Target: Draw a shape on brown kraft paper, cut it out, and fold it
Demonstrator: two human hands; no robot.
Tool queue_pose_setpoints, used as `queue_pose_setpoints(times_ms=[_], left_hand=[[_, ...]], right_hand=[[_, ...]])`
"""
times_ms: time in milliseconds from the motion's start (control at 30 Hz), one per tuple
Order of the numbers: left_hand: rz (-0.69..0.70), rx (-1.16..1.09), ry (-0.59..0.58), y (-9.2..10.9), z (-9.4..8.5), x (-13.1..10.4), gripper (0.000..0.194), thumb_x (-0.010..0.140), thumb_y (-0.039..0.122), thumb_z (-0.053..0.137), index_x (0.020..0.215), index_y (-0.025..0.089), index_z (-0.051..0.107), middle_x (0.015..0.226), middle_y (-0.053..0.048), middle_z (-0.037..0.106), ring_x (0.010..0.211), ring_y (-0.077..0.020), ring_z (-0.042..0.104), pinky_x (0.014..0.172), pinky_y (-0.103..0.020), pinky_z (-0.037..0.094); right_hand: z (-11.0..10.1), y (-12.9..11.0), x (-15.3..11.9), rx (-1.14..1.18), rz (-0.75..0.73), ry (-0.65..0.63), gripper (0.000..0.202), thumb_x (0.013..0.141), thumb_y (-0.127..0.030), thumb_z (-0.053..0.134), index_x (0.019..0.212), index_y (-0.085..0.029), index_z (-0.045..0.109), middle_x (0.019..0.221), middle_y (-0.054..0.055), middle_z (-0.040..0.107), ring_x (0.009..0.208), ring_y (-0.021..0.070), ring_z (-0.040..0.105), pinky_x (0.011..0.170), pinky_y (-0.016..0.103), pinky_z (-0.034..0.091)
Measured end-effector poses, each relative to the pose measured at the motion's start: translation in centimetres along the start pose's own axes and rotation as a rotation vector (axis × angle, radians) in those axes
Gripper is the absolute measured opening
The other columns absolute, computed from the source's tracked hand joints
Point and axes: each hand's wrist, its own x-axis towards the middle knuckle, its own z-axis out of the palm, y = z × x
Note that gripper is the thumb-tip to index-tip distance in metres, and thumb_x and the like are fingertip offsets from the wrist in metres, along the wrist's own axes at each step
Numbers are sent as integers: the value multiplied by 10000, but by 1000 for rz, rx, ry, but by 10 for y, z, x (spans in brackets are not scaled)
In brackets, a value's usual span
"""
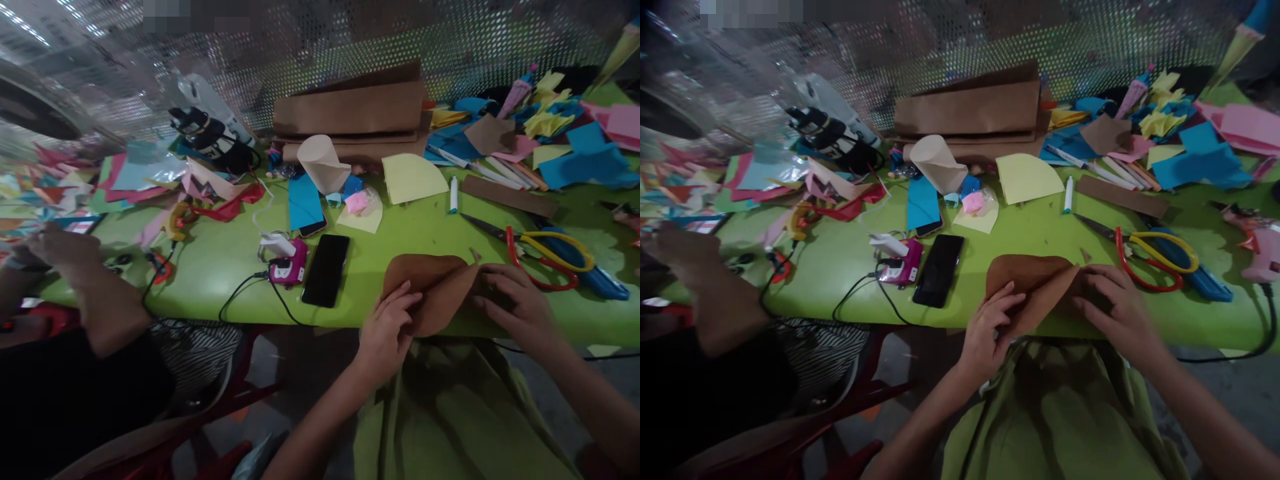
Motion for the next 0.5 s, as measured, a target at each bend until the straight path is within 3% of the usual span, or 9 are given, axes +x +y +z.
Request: queue_pose_setpoints(times_ms=[100, 233, 367, 500], left_hand=[[34, -22, -33, -3, 1, -2, 269, 879, 33, 565, 1034, 253, 557, 1416, -154, 750, 1537, -297, 554, 1152, -556, 555], [55, -1, -110, -5, -5, -1, 436, 857, 49, 566, 1254, 226, 596, 1512, -168, 691, 1564, -292, 520, 1194, -539, 520], [45, 156, -235, -7, -9, -3, 651, 892, 94, 563, 1529, 228, 548, 1577, -142, 651, 1588, -294, 487, 1232, -534, 455], [58, 286, -307, -7, -9, -7, 603, 949, 101, 548, 1529, 256, 601, 1635, -112, 600, 1617, -293, 440, 1284, -551, 356]], right_hand=[[3, 1, 2, 16, -31, 62, 139, 922, -242, 714, 1043, -273, 777, 1267, 97, 743, 1172, 303, 709, 1033, 482, 574], [2, -4, 3, 6, -59, 157, 82, 896, -259, 756, 958, -274, 808, 1313, 114, 713, 1193, 346, 678, 1035, 540, 519], [-3, -6, -1, -70, -116, 153, 120, 931, -295, 735, 851, -292, 823, 1252, 104, 738, 1106, 331, 677, 936, 504, 516], [-7, 1, -6, -129, -103, 102, 233, 1006, -322, 664, 844, -318, 831, 1238, 86, 758, 1096, 309, 688, 923, 490, 505]])
